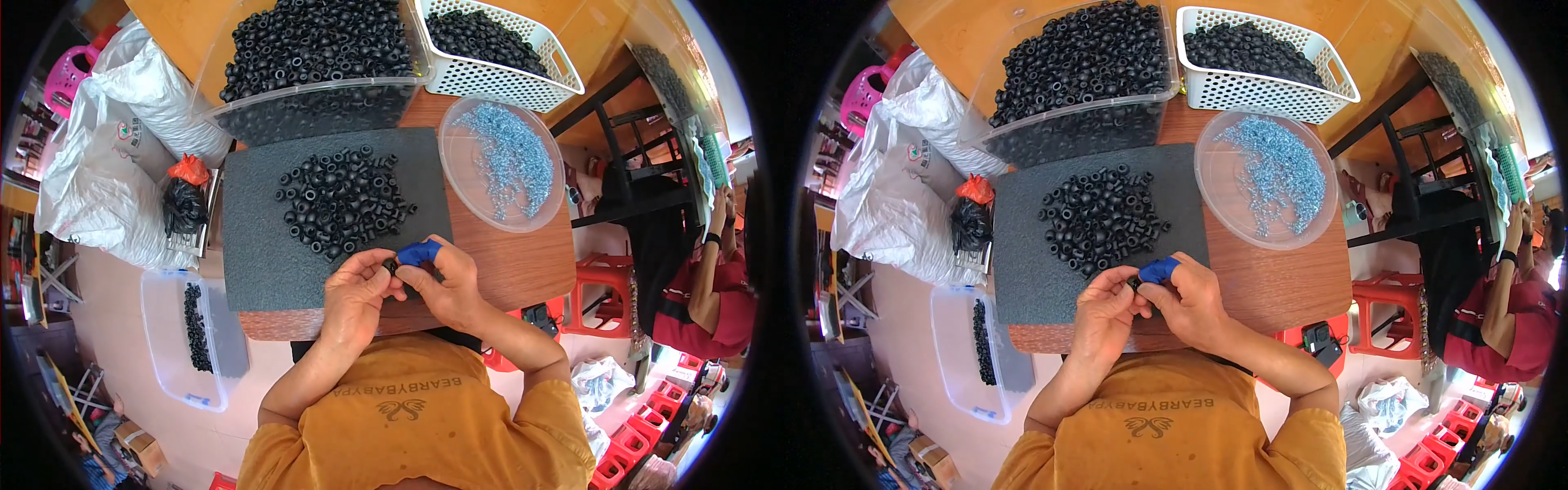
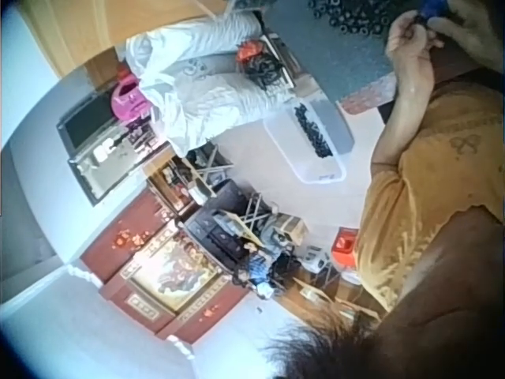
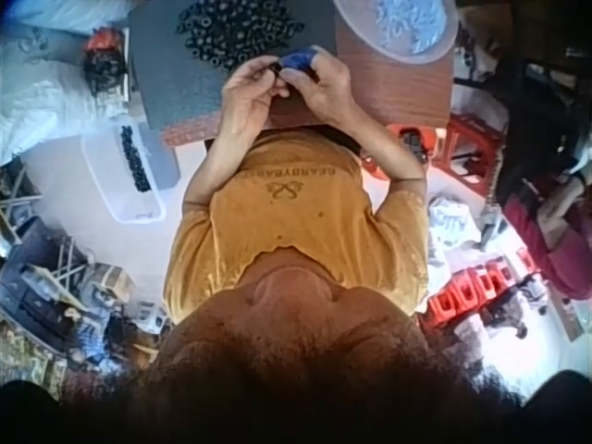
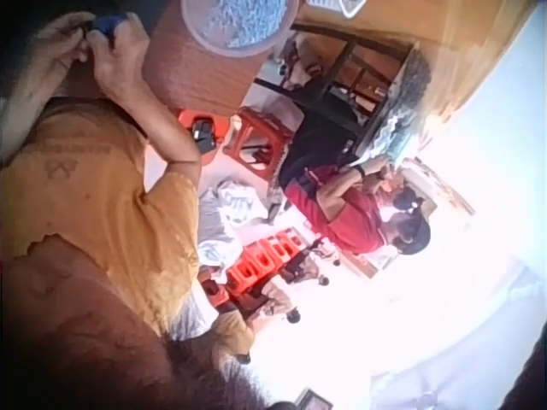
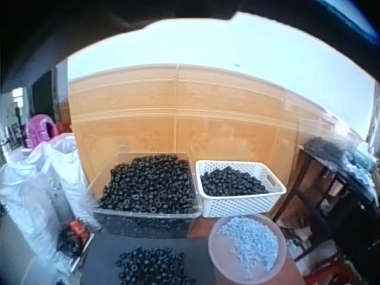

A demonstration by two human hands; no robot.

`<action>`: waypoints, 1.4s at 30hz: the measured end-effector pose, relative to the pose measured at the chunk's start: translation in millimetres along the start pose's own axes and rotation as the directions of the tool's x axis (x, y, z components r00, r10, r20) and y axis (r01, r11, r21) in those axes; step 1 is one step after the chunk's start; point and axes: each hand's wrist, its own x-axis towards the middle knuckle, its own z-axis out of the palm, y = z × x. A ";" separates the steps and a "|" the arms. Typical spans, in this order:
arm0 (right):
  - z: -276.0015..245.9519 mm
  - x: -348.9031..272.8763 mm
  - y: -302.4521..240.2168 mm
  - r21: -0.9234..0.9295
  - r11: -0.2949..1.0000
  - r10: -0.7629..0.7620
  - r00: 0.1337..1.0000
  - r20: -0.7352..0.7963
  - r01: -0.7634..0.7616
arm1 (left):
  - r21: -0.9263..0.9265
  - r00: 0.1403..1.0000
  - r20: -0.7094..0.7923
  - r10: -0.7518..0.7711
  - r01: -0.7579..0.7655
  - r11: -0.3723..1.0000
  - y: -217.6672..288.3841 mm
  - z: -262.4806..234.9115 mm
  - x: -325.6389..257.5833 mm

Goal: The person assembles black plastic bushings into blue plastic components by hand.

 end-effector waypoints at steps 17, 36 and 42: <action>2.7 4.4 -1.2 -0.197 0.964 -0.197 0.978 -0.070 0.180 | 0.019 0.999 0.003 -0.032 0.032 0.999 -4.4 2.0 -1.9; -10.5 38.4 35.8 -0.625 0.748 -0.250 0.967 0.048 0.224 | 0.108 0.994 0.100 -0.052 0.041 0.993 -1.5 -4.3 -2.5; -9.5 44.8 42.4 -0.708 0.638 -0.240 0.951 0.193 0.305 | 0.103 0.993 0.105 -0.057 0.047 0.994 0.0 -4.9 -1.1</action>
